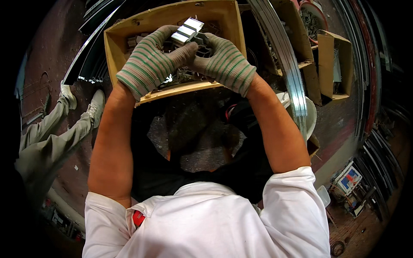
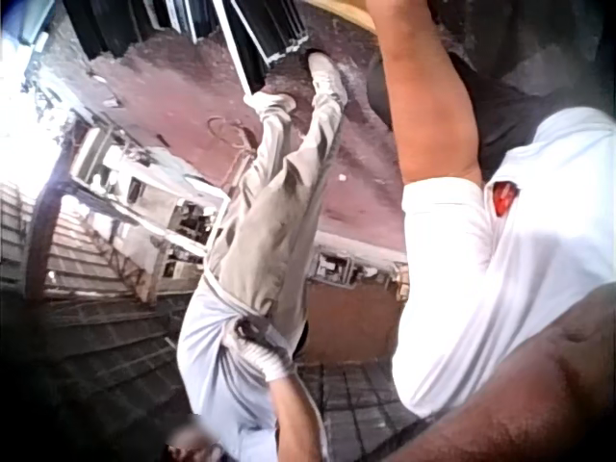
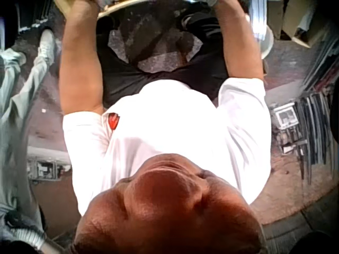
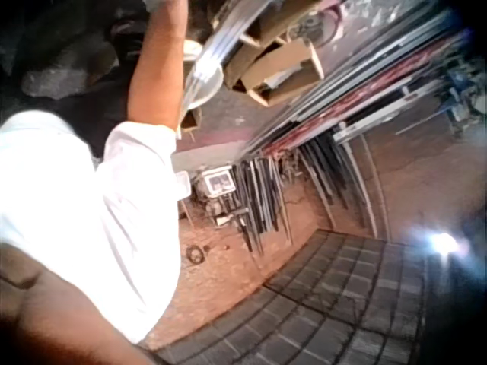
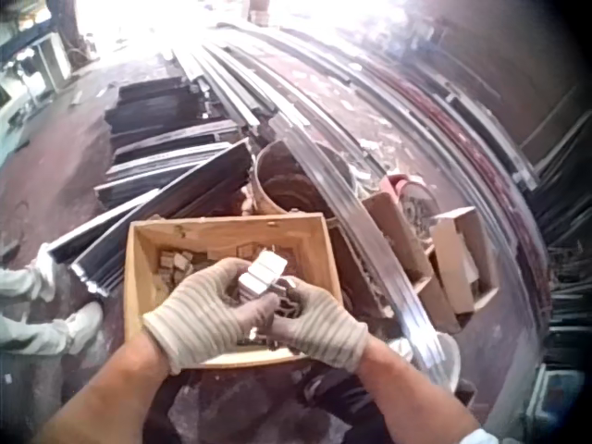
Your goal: The person sits on the floor and repeatedly picks small metal pieces from a wooden box, separates them by hand, and places them into a white bucket. The person also handles a tube of adhesive near the end of the clip.
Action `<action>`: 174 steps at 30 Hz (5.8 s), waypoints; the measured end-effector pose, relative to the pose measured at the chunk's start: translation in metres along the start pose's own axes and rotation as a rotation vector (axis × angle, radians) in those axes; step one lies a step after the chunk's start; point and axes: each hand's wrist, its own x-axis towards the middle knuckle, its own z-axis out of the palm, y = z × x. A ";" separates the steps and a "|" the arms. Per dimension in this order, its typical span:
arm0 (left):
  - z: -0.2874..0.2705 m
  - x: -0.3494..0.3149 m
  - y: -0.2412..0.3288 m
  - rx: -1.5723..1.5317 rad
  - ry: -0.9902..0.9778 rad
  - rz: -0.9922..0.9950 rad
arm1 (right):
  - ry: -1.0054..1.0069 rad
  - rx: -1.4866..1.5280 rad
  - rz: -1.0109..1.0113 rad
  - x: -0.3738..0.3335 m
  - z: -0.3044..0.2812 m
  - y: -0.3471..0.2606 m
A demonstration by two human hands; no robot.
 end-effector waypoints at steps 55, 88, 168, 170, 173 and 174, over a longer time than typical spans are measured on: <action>-0.003 0.001 0.007 -0.518 0.118 -0.033 | 0.219 0.449 -0.250 0.005 -0.022 -0.002; 0.034 0.006 0.022 -0.726 0.205 0.008 | 0.398 0.351 -0.418 0.004 -0.015 -0.009; -0.005 0.006 0.006 -0.546 0.301 0.175 | -0.375 -1.176 0.401 0.091 0.038 0.063; -0.010 -0.002 0.011 -0.522 0.290 0.096 | -0.397 -1.167 0.327 0.114 0.057 0.099; -0.009 -0.006 0.016 -0.458 0.280 0.073 | -0.366 -1.164 0.167 0.135 0.060 0.183; -0.011 -0.006 0.017 -0.422 0.292 0.081 | -0.349 -1.151 0.141 0.134 0.063 0.186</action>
